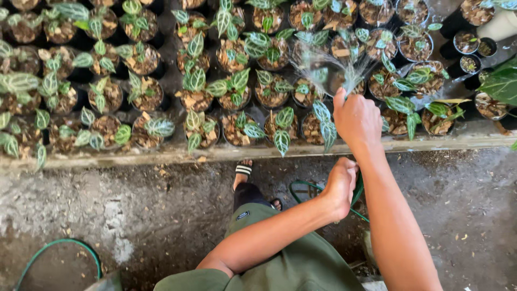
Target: The person uses a hose to water numerous potted plants arranged on a shelf. They move the hose back and forth to cover the plants systematically.
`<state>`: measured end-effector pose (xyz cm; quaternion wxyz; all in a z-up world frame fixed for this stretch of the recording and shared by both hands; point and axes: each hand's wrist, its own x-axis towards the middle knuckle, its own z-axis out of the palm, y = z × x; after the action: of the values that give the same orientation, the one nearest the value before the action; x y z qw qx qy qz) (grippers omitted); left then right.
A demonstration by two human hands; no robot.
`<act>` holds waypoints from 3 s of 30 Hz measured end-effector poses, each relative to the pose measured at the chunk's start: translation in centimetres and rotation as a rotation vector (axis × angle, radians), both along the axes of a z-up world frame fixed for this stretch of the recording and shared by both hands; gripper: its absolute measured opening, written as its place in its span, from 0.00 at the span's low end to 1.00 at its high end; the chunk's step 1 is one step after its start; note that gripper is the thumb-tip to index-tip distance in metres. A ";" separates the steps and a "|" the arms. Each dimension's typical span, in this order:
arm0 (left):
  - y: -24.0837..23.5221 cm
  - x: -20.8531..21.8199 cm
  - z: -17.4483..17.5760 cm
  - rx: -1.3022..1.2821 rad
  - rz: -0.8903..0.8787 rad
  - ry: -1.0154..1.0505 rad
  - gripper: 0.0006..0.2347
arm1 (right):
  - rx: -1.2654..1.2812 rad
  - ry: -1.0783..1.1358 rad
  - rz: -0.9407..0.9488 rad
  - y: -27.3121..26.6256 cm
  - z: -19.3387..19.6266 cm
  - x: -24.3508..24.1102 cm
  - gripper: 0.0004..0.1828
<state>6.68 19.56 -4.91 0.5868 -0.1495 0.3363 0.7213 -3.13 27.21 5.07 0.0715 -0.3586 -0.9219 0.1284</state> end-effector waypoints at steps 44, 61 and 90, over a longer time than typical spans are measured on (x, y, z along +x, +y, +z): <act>-3.2 -12.3 3.1 0.066 -0.278 -0.144 0.09 | 0.119 -0.076 -0.200 -1.8 2.8 -11.5 0.31; -5.0 -11.4 2.0 -0.023 -0.307 -0.166 0.12 | 0.092 -0.099 -0.192 -3.7 1.4 -10.3 0.32; -4.5 -14.3 5.2 0.053 -0.254 -0.127 0.09 | 0.157 0.038 -0.144 -3.3 4.9 -12.1 0.30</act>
<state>-7.65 15.09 0.25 0.6971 -0.1354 0.2957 0.6390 -15.27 23.96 9.94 0.1257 -0.4145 -0.8995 0.0571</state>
